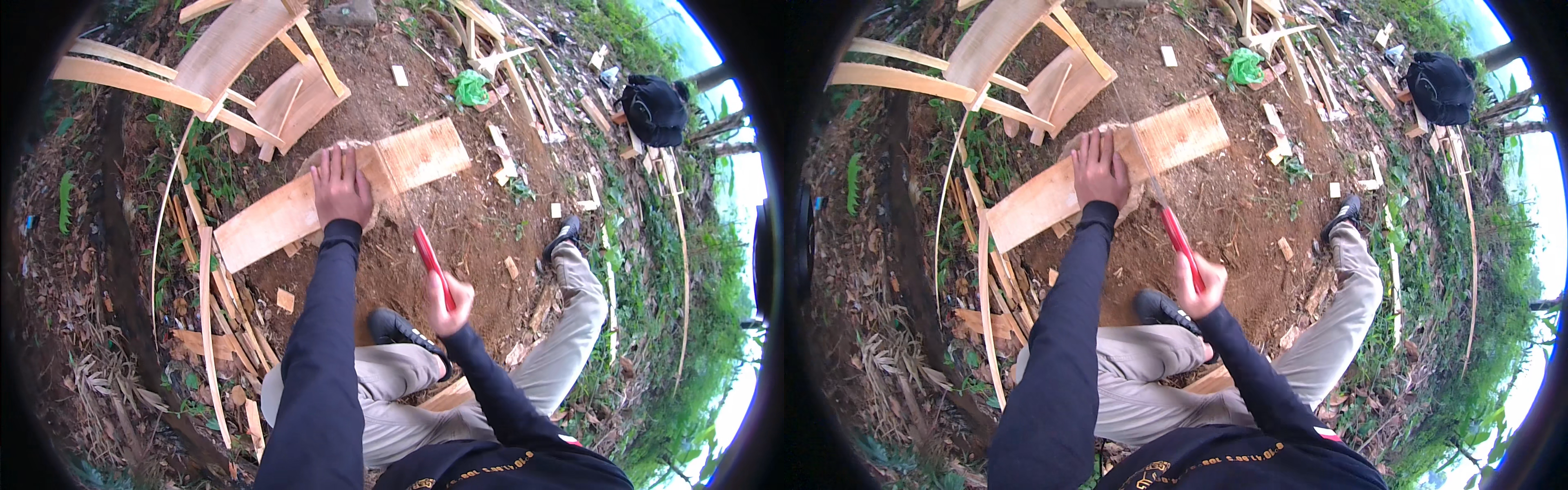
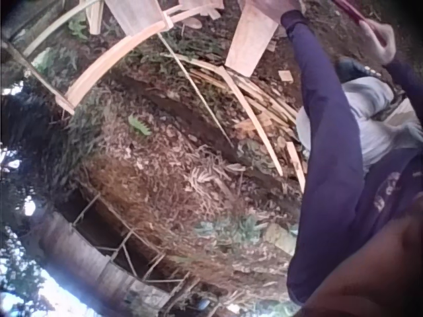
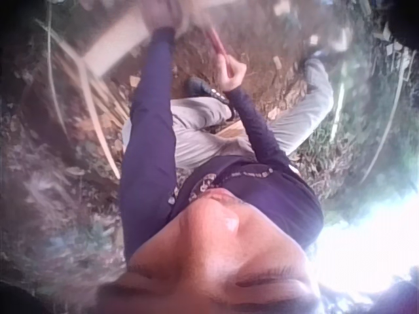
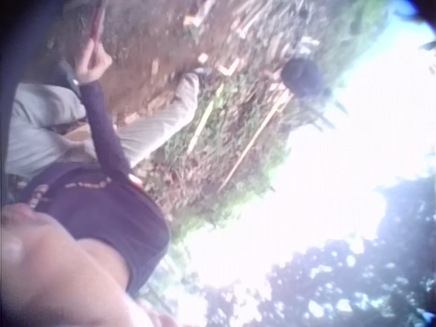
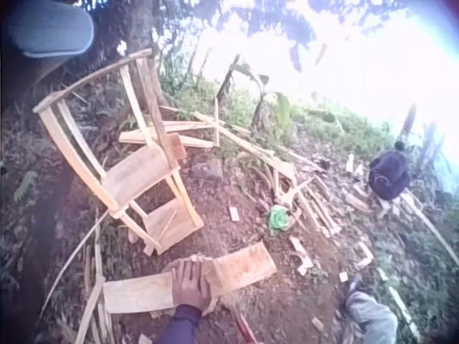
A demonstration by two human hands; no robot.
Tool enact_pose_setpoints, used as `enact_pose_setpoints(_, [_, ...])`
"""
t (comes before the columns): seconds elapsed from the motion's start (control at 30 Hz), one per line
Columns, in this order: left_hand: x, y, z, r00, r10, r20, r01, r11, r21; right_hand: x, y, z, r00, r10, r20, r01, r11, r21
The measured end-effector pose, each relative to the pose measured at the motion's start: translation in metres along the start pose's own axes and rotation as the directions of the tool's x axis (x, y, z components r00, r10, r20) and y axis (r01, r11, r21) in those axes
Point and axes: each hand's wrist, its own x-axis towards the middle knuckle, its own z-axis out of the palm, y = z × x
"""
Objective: The person sits on the ground and uses a red-handled knife to carve and shape a rectangular piece of wood. They repeatedly scrape the surface and edges of the wood, occasionally lifting and turning the piece to work on different sides. The person continues this carving process throughout the clip.
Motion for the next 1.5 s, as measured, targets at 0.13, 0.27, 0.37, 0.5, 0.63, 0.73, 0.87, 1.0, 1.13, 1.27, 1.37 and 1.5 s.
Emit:
enact_pose_setpoints(0.13, [0.003,0.000,-0.005,1.000,0.004,-0.009,-0.003,1.000,0.013,-0.019,0.005,-0.007,0.999,-0.024,-0.034,0.024,1.000,-0.018])
enact_pose_setpoints(0.27, [-0.002,0.002,-0.001,1.000,0.000,-0.011,0.000,1.000,-0.019,0.017,-0.002,0.013,1.000,-0.023,-0.016,0.024,1.000,0.007])
enact_pose_setpoints(0.37, [-0.002,0.002,-0.005,1.000,-0.008,0.008,0.009,1.000,-0.012,-0.023,0.010,-0.011,1.000,-0.010,0.001,0.010,1.000,-0.005])
enact_pose_setpoints(0.5, [0.000,0.002,-0.003,1.000,0.009,0.006,-0.009,1.000,0.005,-0.012,0.012,-0.002,0.993,-0.115,-0.013,0.114,0.990,-0.080])
enact_pose_setpoints(0.63, [0.001,-0.001,-0.004,1.000,0.006,0.009,-0.006,1.000,0.008,0.006,0.003,0.008,0.999,0.036,-0.005,-0.035,0.996,0.082])
enact_pose_setpoints(0.73, [-0.001,0.001,-0.006,1.000,0.002,0.023,-0.003,1.000,0.023,-0.033,0.011,-0.012,0.998,-0.048,-0.035,0.047,0.999,-0.011])
enact_pose_setpoints(0.87, [0.002,0.006,-0.003,1.000,0.015,-0.016,-0.015,1.000,-0.015,0.009,0.003,0.007,0.997,-0.064,-0.053,0.064,0.998,-0.003])
enact_pose_setpoints(1.0, [0.000,0.003,-0.002,1.000,-0.006,0.012,0.007,1.000,-0.015,-0.003,0.006,-0.002,1.000,0.009,-0.011,-0.009,1.000,0.029])
enact_pose_setpoints(1.13, [0.000,0.000,-0.003,1.000,0.019,-0.010,-0.019,1.000,0.014,-0.016,-0.005,-0.009,0.999,0.036,-0.019,-0.035,0.998,0.049])
enact_pose_setpoints(1.27, [0.002,0.003,0.001,1.000,0.007,-0.011,-0.007,1.000,-0.010,0.018,0.005,0.011,0.998,-0.057,-0.019,0.055,0.996,-0.065])
enact_pose_setpoints(1.37, [-0.001,0.000,-0.004,1.000,-0.001,-0.002,0.001,1.000,0.005,-0.022,0.006,-0.008,1.000,0.021,0.004,-0.021,0.999,0.034])
enact_pose_setpoints(1.5, [-0.001,0.006,-0.004,1.000,0.009,0.015,-0.009,1.000,0.004,-0.005,0.009,-0.002,0.998,-0.055,-0.011,0.055,0.998,-0.025])
